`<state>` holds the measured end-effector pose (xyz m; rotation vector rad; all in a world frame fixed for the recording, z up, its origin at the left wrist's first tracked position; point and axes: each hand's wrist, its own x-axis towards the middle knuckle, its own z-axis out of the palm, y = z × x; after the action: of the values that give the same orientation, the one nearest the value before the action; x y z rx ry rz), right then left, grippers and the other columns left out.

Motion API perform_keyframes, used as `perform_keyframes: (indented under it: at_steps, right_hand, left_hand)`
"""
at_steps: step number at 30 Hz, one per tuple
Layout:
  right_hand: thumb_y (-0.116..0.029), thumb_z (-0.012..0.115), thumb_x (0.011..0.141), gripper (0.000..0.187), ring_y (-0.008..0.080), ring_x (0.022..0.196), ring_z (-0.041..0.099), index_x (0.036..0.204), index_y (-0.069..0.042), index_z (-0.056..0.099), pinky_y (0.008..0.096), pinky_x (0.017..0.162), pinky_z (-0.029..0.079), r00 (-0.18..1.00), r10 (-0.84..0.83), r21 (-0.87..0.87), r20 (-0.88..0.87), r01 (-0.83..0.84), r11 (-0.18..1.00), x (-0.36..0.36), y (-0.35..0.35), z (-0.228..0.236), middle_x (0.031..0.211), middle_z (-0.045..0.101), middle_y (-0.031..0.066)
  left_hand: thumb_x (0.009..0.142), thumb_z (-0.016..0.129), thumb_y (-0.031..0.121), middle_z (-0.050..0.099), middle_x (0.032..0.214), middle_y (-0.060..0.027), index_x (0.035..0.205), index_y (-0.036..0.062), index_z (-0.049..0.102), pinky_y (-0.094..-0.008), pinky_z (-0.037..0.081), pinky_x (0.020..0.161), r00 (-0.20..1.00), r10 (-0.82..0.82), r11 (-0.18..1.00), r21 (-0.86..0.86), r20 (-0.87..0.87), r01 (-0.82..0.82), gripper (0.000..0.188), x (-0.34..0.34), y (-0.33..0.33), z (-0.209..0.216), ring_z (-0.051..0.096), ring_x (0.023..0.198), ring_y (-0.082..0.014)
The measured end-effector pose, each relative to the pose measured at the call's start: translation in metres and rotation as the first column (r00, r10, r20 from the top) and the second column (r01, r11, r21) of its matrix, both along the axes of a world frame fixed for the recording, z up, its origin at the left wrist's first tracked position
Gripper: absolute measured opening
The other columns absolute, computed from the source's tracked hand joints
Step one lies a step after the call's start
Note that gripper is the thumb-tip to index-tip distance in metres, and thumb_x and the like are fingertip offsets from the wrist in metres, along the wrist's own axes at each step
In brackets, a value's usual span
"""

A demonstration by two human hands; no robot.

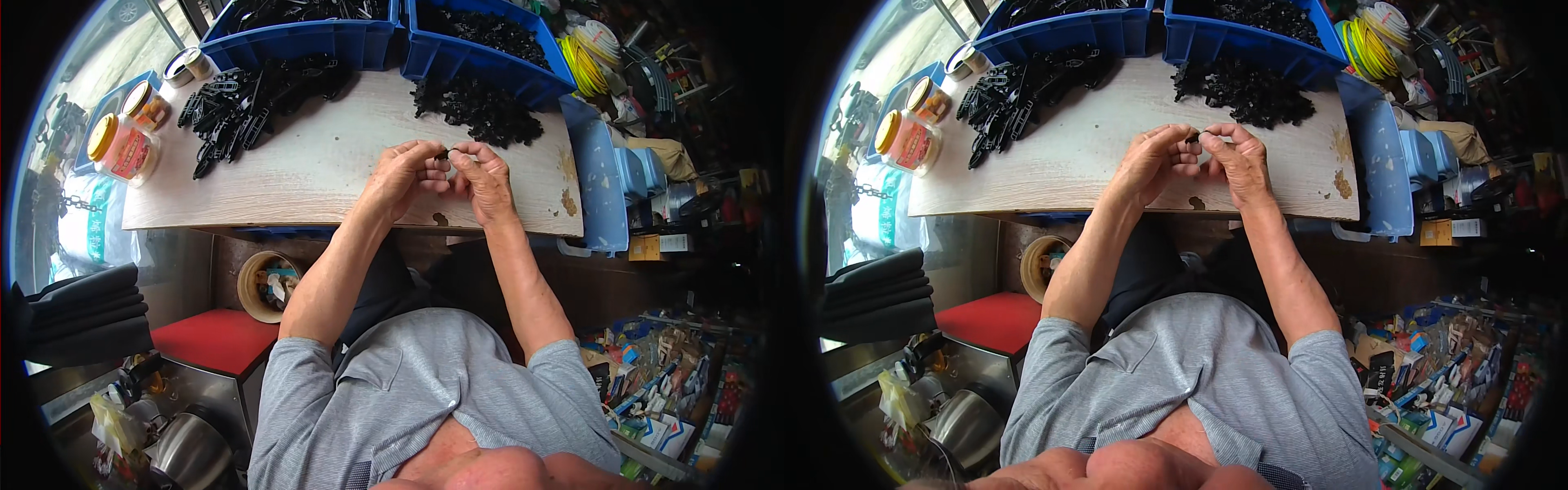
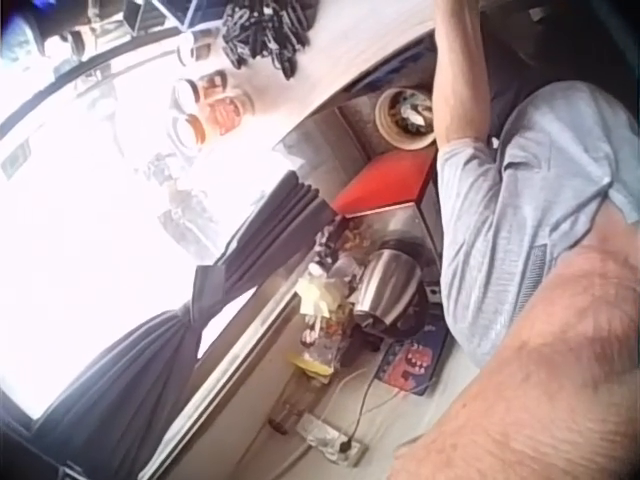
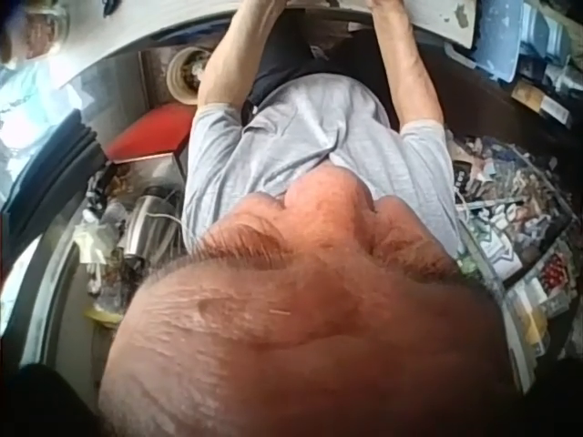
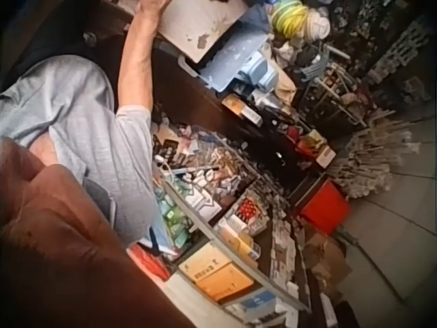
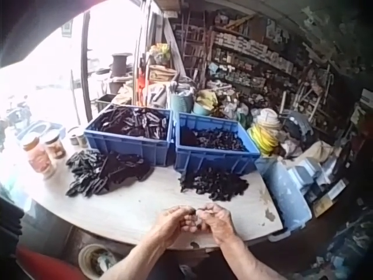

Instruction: Manually assembling small black plastic components by snapping them together at a workbench.

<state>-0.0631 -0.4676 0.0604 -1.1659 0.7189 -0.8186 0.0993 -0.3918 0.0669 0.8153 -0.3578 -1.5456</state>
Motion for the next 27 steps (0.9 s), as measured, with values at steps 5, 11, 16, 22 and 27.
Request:
perform_keyframes:
  at_steps: [5, 11, 16, 22, 27]
  right_hand:
    - [-0.015, 0.077, 0.088, 0.026, 0.0057, 0.053, 0.052, 0.109, -0.005, 0.065, 0.0198, 0.052, 0.041, 1.000, -0.003, -0.022, -0.028, 0.003, 1.000, -0.001, 0.003, 0.001, 0.075, 0.064, -0.0024]
    - [-0.015, 0.077, 0.088, 0.031, 0.0048, 0.054, 0.051, 0.114, -0.004, 0.063, 0.0187, 0.054, 0.042, 1.000, 0.016, -0.007, -0.003, -0.016, 1.000, -0.001, 0.004, 0.005, 0.076, 0.064, -0.0027]
    - [-0.016, 0.076, 0.089, 0.021, 0.0050, 0.054, 0.051, 0.105, -0.006, 0.067, 0.0188, 0.054, 0.042, 0.999, 0.002, 0.016, -0.032, -0.002, 1.000, 0.003, 0.004, 0.008, 0.071, 0.062, -0.0033]
    - [-0.017, 0.075, 0.088, 0.017, 0.0121, 0.053, 0.059, 0.098, -0.007, 0.065, 0.0304, 0.055, 0.055, 1.000, 0.005, 0.041, 0.005, -0.005, 0.999, -0.005, 0.002, 0.002, 0.062, 0.059, 0.0013]
    - [-0.017, 0.072, 0.090, 0.015, 0.0193, 0.057, 0.066, 0.098, -0.008, 0.063, 0.0432, 0.059, 0.062, 1.000, 0.009, 0.074, 0.028, -0.011, 0.997, 0.000, 0.005, 0.002, 0.057, 0.056, 0.0047]
  left_hand:
    - [0.097, 0.065, 0.018, 0.068, 0.086, -0.0085, 0.101, -0.0008, 0.064, -0.0248, 0.057, 0.064, 0.996, 0.041, 0.997, -0.065, 0.081, -0.036, 0.019, -0.006, 0.003, -0.004, 0.064, 0.068, -0.0139]
    - [0.099, 0.062, 0.017, 0.069, 0.084, -0.0095, 0.094, -0.0013, 0.064, -0.0227, 0.056, 0.060, 0.995, 0.067, 0.996, -0.056, 0.072, -0.063, 0.019, -0.006, 0.002, -0.004, 0.065, 0.064, -0.0124]
    - [0.098, 0.062, 0.017, 0.068, 0.085, -0.0091, 0.098, 0.0000, 0.064, -0.0250, 0.057, 0.065, 0.990, 0.037, 0.998, -0.063, 0.133, -0.029, 0.018, -0.006, 0.001, -0.004, 0.066, 0.070, -0.0145]
    - [0.089, 0.070, 0.024, 0.069, 0.082, -0.0105, 0.108, 0.0058, 0.068, -0.0401, 0.053, 0.074, 0.226, 0.304, 0.943, -0.260, 0.925, -0.207, 0.026, 0.016, -0.012, -0.001, 0.067, 0.075, -0.0262]
    - [0.085, 0.059, 0.013, 0.064, 0.103, -0.0091, 0.095, 0.0088, 0.066, -0.0440, 0.047, 0.079, -0.701, 0.090, 0.878, -0.389, 0.707, -0.279, 0.014, 0.107, -0.042, -0.021, 0.057, 0.100, -0.0312]
